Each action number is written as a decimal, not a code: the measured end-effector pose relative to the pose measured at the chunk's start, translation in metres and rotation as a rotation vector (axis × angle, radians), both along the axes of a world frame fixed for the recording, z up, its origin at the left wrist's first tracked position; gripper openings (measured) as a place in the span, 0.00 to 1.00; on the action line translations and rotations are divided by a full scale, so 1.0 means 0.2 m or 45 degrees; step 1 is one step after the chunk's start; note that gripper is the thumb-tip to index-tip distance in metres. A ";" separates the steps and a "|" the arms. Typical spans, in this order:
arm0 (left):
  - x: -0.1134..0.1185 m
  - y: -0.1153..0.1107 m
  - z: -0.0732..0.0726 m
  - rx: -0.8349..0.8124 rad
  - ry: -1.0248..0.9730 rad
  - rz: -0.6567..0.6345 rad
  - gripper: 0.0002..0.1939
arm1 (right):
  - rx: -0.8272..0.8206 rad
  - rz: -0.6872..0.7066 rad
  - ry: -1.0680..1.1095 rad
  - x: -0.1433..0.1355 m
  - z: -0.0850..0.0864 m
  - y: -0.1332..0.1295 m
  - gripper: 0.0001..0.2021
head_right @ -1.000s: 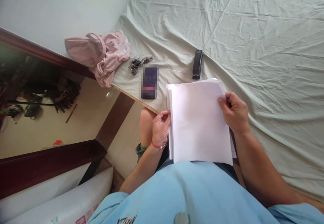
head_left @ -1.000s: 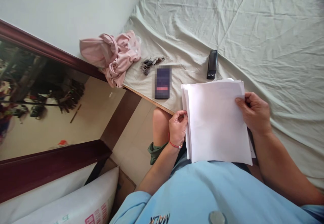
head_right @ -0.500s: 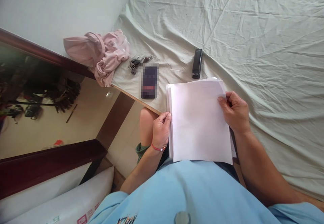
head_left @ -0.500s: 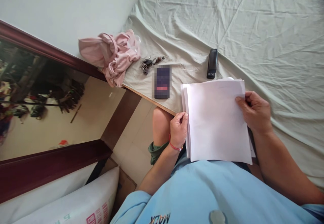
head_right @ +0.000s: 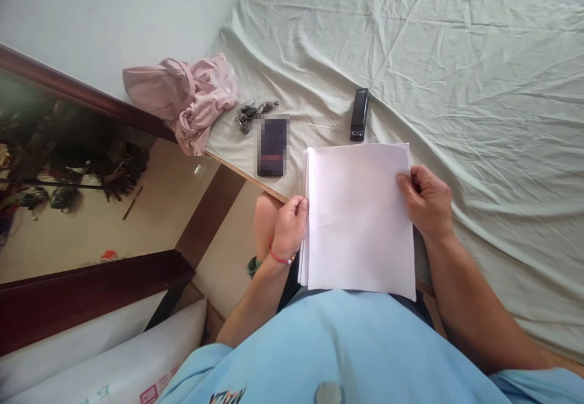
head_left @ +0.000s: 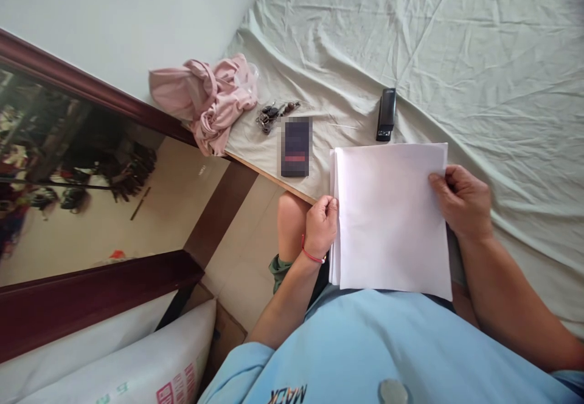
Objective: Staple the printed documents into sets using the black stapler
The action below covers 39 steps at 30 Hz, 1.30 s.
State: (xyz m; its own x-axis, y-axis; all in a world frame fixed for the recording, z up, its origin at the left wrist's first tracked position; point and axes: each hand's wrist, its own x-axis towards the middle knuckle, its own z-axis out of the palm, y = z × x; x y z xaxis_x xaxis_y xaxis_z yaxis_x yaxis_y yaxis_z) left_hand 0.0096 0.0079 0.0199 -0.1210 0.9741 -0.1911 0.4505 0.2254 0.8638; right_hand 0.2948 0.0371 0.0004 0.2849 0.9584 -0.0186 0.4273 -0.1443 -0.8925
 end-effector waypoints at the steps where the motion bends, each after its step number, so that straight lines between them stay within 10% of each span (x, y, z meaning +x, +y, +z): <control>1: 0.00 0.00 -0.01 -0.001 -0.002 -0.007 0.15 | 0.005 0.003 -0.033 0.00 0.00 0.00 0.13; 16: 0.05 -0.06 -0.05 0.037 -0.157 0.146 0.20 | 0.007 -0.023 -0.143 -0.02 0.03 0.01 0.10; 31: 0.09 -0.07 0.03 0.008 0.018 -0.117 0.14 | 0.020 -0.022 -0.160 -0.02 0.01 -0.01 0.11; 39: 0.09 -0.12 0.02 -0.046 -0.647 0.021 0.20 | 0.151 -0.058 -0.197 -0.01 -0.02 -0.01 0.22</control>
State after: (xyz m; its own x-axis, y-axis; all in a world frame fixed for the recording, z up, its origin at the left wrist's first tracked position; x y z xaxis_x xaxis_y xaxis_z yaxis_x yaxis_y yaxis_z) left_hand 0.0276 -0.0158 0.0247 -0.0191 0.9644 -0.2637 -0.0281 0.2631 0.9644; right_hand 0.2922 0.0361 -0.0030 0.3185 0.9374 0.1411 0.5562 -0.0643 -0.8285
